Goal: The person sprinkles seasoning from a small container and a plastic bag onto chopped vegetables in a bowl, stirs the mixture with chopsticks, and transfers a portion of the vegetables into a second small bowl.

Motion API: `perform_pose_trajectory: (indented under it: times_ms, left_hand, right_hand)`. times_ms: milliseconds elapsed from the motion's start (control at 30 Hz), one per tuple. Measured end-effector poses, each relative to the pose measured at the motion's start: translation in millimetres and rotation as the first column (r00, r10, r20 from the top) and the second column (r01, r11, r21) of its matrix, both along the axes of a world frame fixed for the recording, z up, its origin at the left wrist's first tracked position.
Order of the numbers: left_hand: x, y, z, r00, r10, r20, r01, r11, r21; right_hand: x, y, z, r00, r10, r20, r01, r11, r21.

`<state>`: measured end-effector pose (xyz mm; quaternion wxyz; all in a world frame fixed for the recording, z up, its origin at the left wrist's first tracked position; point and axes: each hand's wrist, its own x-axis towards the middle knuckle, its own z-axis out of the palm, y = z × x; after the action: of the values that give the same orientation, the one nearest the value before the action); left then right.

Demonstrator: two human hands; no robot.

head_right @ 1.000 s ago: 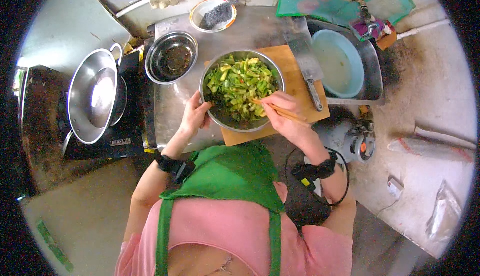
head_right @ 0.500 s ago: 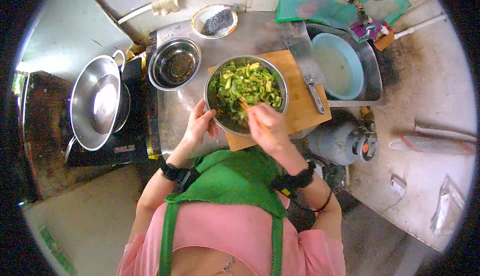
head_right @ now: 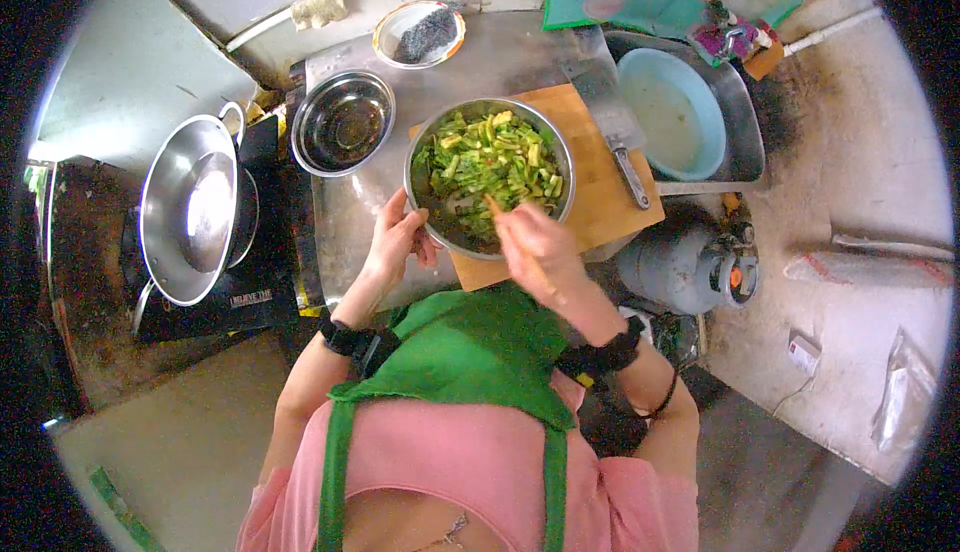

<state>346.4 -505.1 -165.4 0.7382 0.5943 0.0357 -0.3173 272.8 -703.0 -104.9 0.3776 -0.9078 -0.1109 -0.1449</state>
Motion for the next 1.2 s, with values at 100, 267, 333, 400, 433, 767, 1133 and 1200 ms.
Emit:
perform_pose_trajectory:
  times_ms: [100, 267, 333, 400, 433, 767, 1133, 1200]
  left_hand:
    - [-1, -2, -2, 1.0, 0.007, 0.003, -0.007, 1.0, 0.006]
    - [-2, -4, -1, 1.0, 0.008, -0.02, -0.008, 1.0, -0.023]
    - [-4, -4, -4, 1.0, 0.008, 0.018, -0.007, 1.0, -0.017]
    - [-4, -4, -3, 1.0, -0.001, -0.009, 0.001, 1.0, -0.03]
    - [-6, -3, -3, 0.999, -0.002, -0.043, 0.0, 0.999, -0.044]
    - [-7, -6, 4, 0.999, 0.028, -0.021, -0.029, 0.999, -0.04]
    - [-14, -10, 11, 0.996, -0.002, -0.094, -0.002, 0.999, -0.047]
    - [-13, -7, 14, 0.988, -0.036, -0.15, 0.021, 0.994, -0.104]
  right_hand:
    - [2, -7, 20, 0.997, -0.038, -0.062, 0.044, 0.994, 0.096]
    - [17, 44, 28, 0.994, 0.017, 0.104, -0.038, 0.979, 0.201]
    - [24, 50, 4, 0.988, 0.008, 0.157, -0.039, 0.98, 0.193]
    - [27, 39, -21, 0.994, -0.036, 0.105, 0.015, 0.981, 0.196]
    - [25, 29, -23, 0.998, -0.039, 0.058, 0.03, 0.988, 0.152]
    - [30, 43, 18, 0.998, -0.023, 0.059, 0.006, 0.961, 0.276]
    - [2, 2, 24, 0.984, -0.114, -0.138, 0.147, 0.954, 0.263]
    - [0, 13, 35, 0.998, -0.016, -0.063, 0.028, 0.978, 0.207]
